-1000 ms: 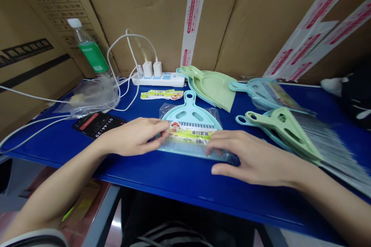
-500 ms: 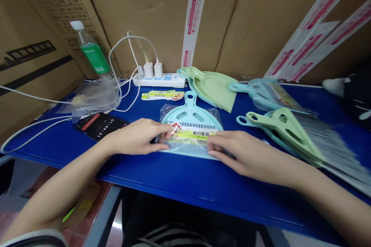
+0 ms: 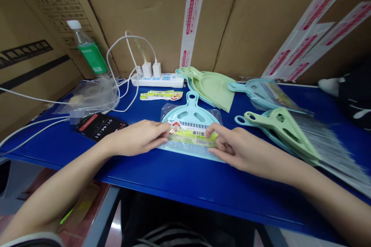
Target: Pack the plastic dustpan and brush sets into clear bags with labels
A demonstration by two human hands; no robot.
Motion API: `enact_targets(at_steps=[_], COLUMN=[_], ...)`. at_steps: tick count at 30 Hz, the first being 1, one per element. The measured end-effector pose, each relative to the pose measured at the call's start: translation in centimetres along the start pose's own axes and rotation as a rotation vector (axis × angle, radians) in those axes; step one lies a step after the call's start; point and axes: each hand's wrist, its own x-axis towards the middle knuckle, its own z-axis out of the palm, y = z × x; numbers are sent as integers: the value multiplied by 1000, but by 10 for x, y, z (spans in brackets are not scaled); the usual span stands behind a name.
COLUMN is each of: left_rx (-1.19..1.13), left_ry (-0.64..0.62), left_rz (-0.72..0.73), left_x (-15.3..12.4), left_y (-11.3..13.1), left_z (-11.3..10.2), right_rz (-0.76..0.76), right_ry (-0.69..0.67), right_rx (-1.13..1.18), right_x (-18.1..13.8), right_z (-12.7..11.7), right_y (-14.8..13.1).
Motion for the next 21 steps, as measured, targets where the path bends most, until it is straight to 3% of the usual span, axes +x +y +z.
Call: enact_targets(at_steps=[11,21], left_rx=[0,2], left_ry=[67,79], left_rz=[44,-38], left_x=[0,0], left_y=[-3,-2], left_z=[5,5], right_rz=[-29,-66], right_ry=[98,139], right_rx=[31,13], right_x=[1,2], right_z=[4,5], right_y=[3,4])
